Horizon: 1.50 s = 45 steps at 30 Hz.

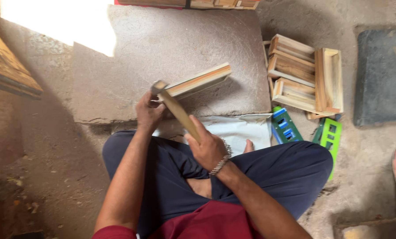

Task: The person sits on the floor and assembles small wooden boxes by hammering nails into colored plastic frames. They repeatedly pick up frames, align them with wooden pieces, and hammer nails to secure the components.

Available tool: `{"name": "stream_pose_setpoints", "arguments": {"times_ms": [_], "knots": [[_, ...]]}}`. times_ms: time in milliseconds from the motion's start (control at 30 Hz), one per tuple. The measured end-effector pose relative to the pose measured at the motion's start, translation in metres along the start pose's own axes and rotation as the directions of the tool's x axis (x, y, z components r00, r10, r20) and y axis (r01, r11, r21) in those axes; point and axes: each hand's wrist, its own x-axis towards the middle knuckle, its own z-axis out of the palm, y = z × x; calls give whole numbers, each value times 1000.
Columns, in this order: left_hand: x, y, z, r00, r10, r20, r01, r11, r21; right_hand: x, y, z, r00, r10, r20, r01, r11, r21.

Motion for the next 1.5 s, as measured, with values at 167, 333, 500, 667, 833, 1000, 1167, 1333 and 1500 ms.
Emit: {"name": "stream_pose_setpoints", "arguments": {"times_ms": [167, 333, 500, 667, 833, 1000, 1167, 1333, 1500], "knots": [[1, 1, -2, 1000, -11, 16, 12, 998, -64, -23, 31, -2, 992, 64, -107, -40, 977, 211], [-1, -1, -2, 998, 40, 39, -42, 997, 57, -45, 66, -11, 959, -99, -267, 87, 995, -56], [-5, 5, 3, 995, -80, 55, 85, 992, -96, -46, 90, -21, 789, 607, 97, -502, 547, 670], [-4, 17, 13, 947, -273, 171, 315, 896, -312, -20, 138, -55, 729, 647, 223, -476, 245, 845], [-5, 19, 33, 955, -270, 123, 294, 917, -268, 8, 188, -75, 720, 672, 172, -542, 391, 744], [-10, 10, 52, 998, -7, -57, 23, 960, 279, 4, 213, -90, 921, 292, -258, -359, 893, -271], [-21, 5, 64, 958, 287, -2, -252, 845, 472, 19, 256, -179, 808, 585, 61, -505, 744, -438], [-32, 16, 69, 924, 355, 143, -377, 780, 500, 17, 286, -240, 717, 697, -20, -532, 529, -661], [-52, 32, 68, 845, 474, 247, -534, 766, 359, 2, 274, -230, 850, 446, -280, -526, 725, -444]]}}
